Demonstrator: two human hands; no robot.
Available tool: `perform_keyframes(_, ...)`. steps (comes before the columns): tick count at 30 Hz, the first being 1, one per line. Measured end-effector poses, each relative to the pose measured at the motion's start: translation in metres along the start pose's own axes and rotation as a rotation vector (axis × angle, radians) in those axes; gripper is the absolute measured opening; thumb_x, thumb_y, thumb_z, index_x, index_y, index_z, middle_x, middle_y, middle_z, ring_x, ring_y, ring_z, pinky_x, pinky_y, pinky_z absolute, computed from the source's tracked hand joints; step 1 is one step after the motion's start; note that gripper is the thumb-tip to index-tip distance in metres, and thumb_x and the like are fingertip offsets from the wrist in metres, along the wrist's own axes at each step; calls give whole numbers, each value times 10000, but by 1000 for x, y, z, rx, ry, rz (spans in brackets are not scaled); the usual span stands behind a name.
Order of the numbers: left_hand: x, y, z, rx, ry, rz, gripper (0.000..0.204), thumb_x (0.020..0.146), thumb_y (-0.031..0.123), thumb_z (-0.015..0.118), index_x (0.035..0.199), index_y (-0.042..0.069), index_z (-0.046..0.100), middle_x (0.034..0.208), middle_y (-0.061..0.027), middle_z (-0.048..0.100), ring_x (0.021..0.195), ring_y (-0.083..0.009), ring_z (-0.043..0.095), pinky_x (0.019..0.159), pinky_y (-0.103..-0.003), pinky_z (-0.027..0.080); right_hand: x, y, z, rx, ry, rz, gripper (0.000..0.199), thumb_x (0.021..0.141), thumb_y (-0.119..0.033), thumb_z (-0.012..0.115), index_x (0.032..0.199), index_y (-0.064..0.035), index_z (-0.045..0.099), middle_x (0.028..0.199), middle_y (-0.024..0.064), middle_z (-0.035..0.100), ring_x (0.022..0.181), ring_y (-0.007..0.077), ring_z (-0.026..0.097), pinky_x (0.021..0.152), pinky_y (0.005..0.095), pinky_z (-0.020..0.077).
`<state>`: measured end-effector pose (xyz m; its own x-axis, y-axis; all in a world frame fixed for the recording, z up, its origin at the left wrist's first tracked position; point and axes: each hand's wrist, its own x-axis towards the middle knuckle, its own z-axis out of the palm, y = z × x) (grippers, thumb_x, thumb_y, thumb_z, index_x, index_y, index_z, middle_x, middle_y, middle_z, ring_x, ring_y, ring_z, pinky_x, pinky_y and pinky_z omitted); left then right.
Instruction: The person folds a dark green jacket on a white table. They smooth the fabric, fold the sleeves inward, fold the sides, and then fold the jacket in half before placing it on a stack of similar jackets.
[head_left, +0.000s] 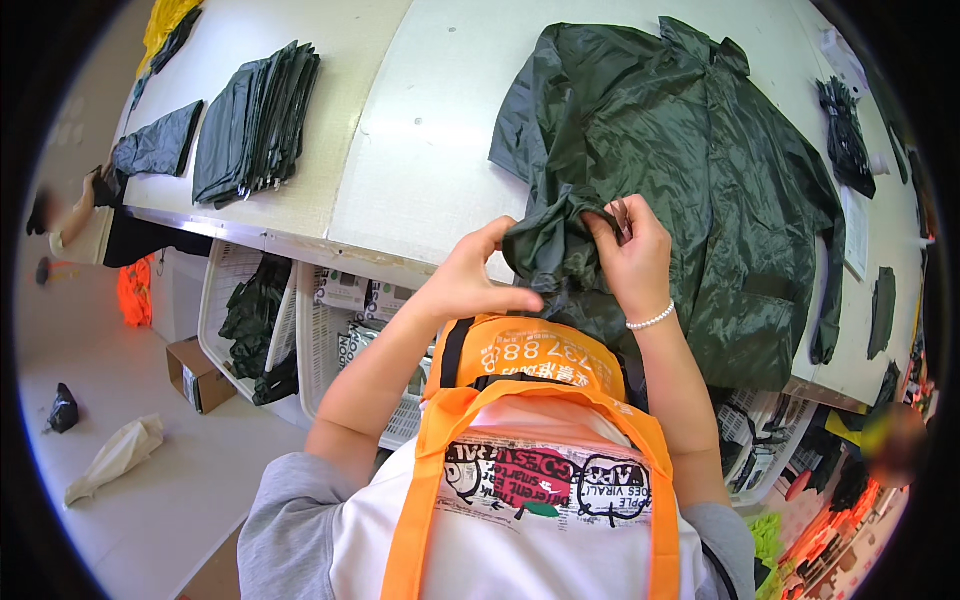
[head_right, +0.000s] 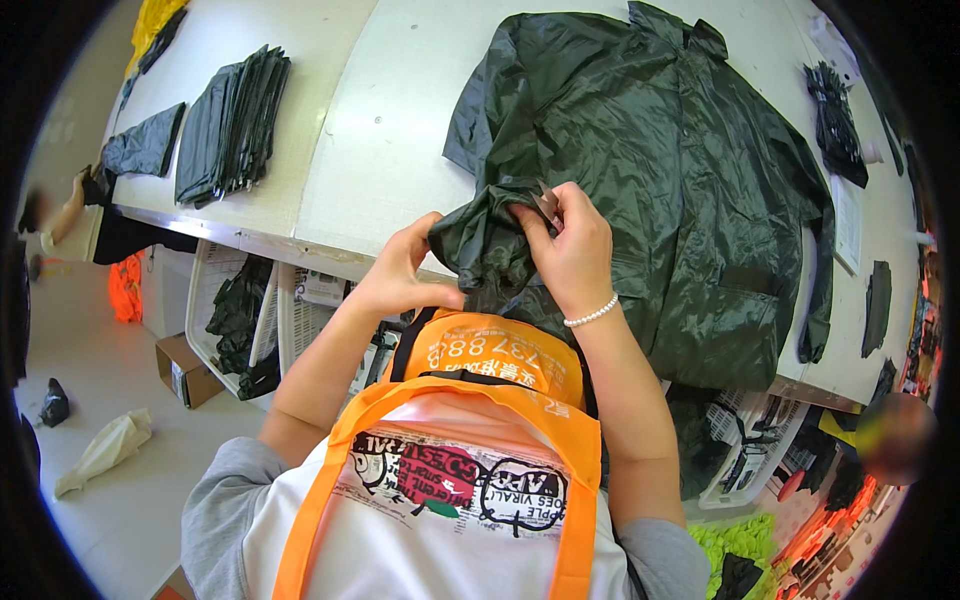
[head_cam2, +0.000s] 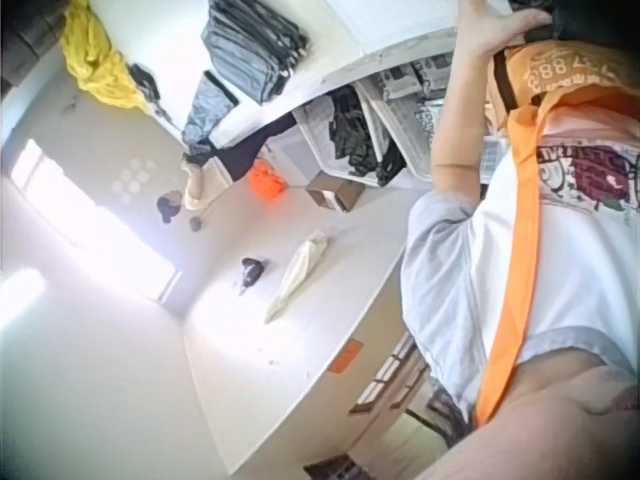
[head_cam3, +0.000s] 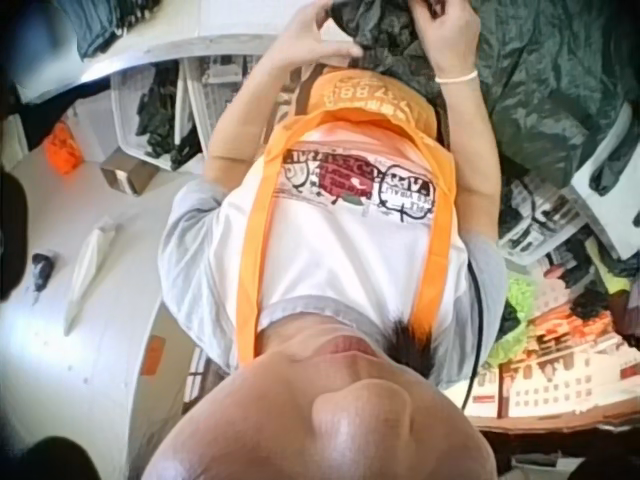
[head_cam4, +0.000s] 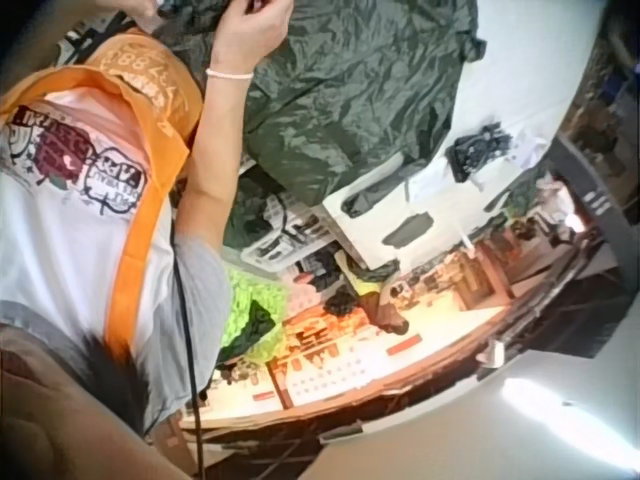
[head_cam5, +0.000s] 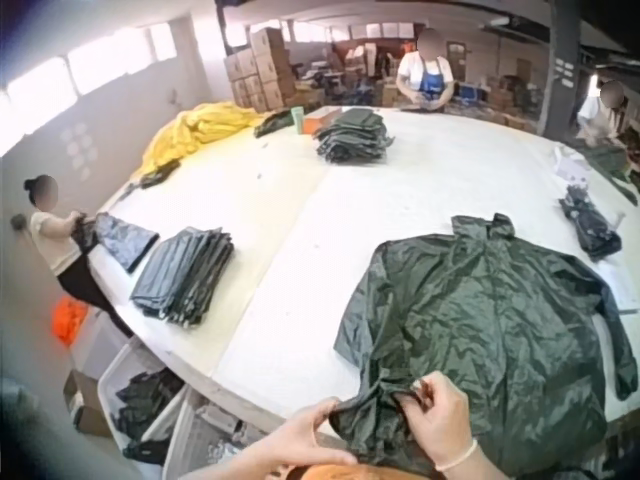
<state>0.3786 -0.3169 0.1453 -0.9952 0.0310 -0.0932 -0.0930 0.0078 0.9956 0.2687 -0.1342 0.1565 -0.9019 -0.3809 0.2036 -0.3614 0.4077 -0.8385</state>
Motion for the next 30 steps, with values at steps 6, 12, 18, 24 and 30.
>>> perform_keyframes(6,52,-2,-23,696,762,-82,150,624,20,649,655,22,502,530,-131,434,502,-171,420,499,-313,391,-13,-25,-4,343,-353,281,299,773,-168,745,719,-24,489,574,72,479,494,126,363,465,270,349)
perform_keyframes(12,38,28,3,620,727,300,193,586,-1,600,634,35,417,546,-157,423,455,-276,434,466,-332,387,6,-21,-24,88,170,-50,216,678,83,646,698,-47,473,606,-17,459,545,50,409,480,224,355)
perform_keyframes(18,43,38,9,721,794,93,241,596,-63,626,681,26,419,608,-120,482,541,-283,488,517,-345,390,10,2,-32,124,327,-199,272,580,151,536,642,-56,371,627,1,396,547,62,301,475,205,242)
perform_keyframes(24,29,77,29,919,592,793,403,533,36,818,870,60,600,815,-75,581,740,-254,545,660,-322,443,-4,-27,-35,190,79,-46,306,661,84,699,696,-64,433,646,-54,373,573,23,306,483,192,247)
perform_keyframes(30,36,73,12,798,541,843,290,568,-53,769,774,31,583,740,-95,606,635,-231,588,551,-287,472,-16,-49,-54,395,-338,93,292,710,51,745,807,-41,486,720,-40,449,604,10,393,519,165,340)
